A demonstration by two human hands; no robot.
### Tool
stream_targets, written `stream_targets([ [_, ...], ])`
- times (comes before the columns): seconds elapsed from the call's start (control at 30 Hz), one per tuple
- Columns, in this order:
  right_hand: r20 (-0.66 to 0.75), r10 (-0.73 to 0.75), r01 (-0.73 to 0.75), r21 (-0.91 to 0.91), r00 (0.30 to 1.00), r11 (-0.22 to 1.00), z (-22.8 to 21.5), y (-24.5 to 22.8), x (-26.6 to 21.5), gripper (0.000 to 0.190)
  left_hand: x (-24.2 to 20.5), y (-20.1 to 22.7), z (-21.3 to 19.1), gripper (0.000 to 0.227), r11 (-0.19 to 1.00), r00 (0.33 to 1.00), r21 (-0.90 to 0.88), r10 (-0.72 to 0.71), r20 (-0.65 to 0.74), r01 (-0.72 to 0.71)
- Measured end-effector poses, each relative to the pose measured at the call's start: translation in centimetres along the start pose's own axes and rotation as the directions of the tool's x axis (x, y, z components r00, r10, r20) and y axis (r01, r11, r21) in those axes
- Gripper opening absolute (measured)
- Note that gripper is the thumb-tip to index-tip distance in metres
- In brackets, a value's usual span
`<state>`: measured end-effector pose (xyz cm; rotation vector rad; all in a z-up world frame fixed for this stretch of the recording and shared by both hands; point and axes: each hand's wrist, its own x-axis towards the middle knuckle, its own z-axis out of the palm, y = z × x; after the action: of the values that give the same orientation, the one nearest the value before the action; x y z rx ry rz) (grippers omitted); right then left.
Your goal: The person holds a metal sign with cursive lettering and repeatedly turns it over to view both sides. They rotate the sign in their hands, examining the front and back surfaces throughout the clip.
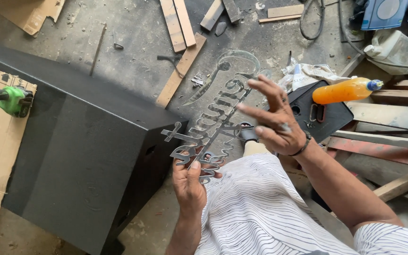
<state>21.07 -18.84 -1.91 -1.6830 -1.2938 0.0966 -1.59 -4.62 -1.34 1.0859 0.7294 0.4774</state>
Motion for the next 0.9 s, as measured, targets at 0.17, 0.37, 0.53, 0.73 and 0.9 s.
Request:
stream_targets([
  [0.17, -0.137, 0.026, -0.068, -0.310, 0.990, 0.948, 0.3, 2.3, -0.4, 0.050, 0.0, -0.3, -0.3, 0.038, 0.999, 0.999, -0.020, -0.035, -0.021, 0.035],
  [0.37, 0.057, -0.088, 0.082, 0.102, 0.994, 0.991, 0.5, -2.5, 0.9, 0.046, 0.8, 0.3, 0.5, 0.046, 0.999, 0.999, 0.033, -0.005, -0.033, 0.006],
  [0.53, -0.039, -0.001, 0.012, 0.284, 0.999, 0.959, -1.1, -3.5, 0.1, 0.044, 2.1, 0.1, 0.2, 0.042, 0.998, 0.996, 0.064, -0.022, -0.082, 0.028],
  [0.73, -0.185, 0.472, -0.457, 0.119, 0.862, 0.881, 1.7, 9.9, -10.8, 0.047, 4.5, -0.5, -0.8, 0.032, 0.974, 0.970, 0.134, -0.159, -0.182, 0.184],
  [0.9, 0.014, 0.927, -0.925, -0.070, 0.374, 0.374, 7.7, 20.4, -28.7, 0.066, 6.1, -2.0, -2.3, 0.032, 0.957, 0.967, 0.223, -0.138, -0.215, 0.186],
])
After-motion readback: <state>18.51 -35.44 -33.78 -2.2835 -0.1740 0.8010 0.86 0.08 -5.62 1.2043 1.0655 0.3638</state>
